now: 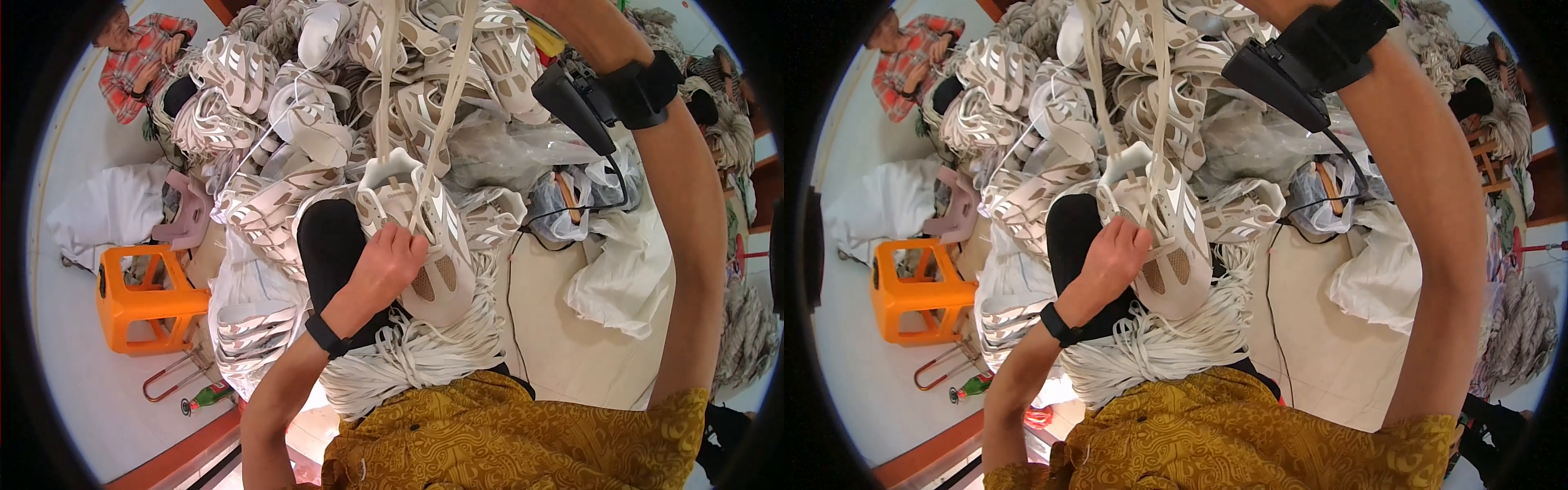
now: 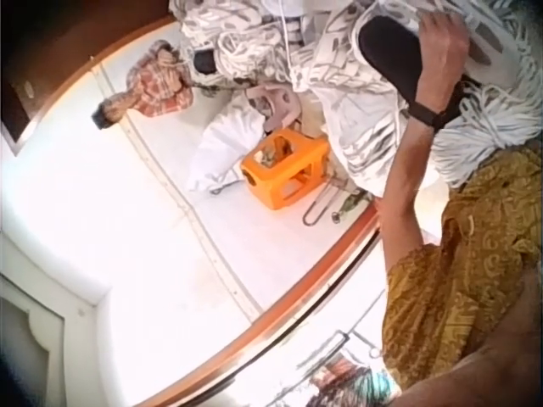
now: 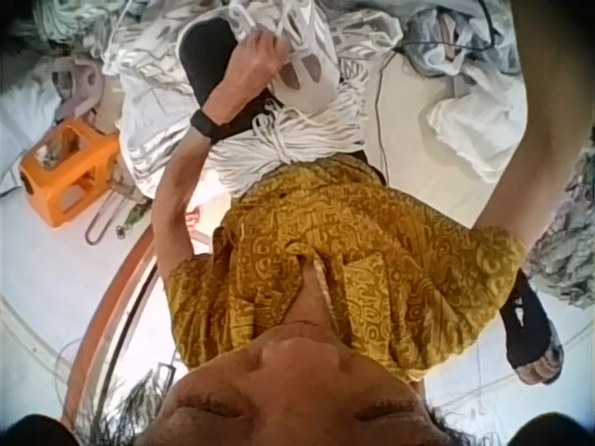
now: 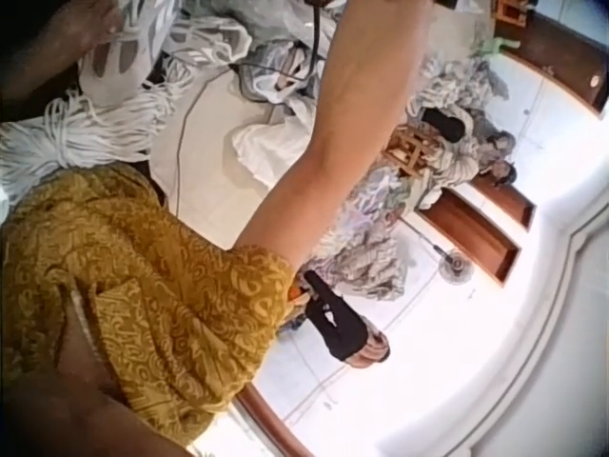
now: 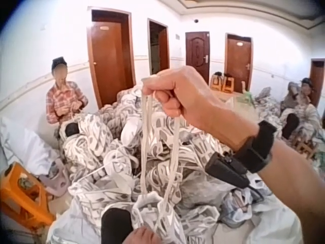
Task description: Lacing a new athletic shoe as part of a manufacturing assembly line.
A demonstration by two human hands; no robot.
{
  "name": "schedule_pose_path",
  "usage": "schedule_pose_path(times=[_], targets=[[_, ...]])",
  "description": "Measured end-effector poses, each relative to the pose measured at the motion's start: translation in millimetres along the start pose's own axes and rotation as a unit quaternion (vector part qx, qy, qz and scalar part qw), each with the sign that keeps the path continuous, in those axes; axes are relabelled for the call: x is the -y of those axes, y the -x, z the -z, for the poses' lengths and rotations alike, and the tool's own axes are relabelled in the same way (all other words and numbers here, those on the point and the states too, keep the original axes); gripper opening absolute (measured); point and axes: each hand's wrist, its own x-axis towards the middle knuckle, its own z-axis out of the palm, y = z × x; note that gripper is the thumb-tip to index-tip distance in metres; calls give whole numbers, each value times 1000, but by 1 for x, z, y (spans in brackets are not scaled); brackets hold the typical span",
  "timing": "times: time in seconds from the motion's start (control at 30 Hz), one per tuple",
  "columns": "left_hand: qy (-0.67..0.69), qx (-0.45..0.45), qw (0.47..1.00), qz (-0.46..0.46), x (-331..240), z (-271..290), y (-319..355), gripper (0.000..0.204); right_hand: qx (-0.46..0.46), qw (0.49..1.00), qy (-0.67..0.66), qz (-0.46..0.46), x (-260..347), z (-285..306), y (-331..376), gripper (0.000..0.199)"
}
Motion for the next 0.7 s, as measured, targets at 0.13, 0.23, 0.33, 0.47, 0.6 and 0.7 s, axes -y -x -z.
schedule_pose_path(times=[0.13,0.23,0.33,0.47,0.6,0.7], targets=[[117,-14,990,80,-2,6,7,22,-16,1000,-4,-18,-4,6,7,16],[195,-48,970,139,1,12,14,24,-38,998,-12,-42,-7,9,8,18],[191,-22,975,111,4,6,16,23,-42,998,-13,-33,-8,10,9,18],[143,18,989,44,6,1,18,18,-20,1000,2,-15,-6,9,15,18],[114,40,992,20,6,-1,11,19,6,1000,10,-1,-10,10,21,20],[107,-29,993,-41,5,-2,4,18,-9,999,48,15,-13,6,28,20]])
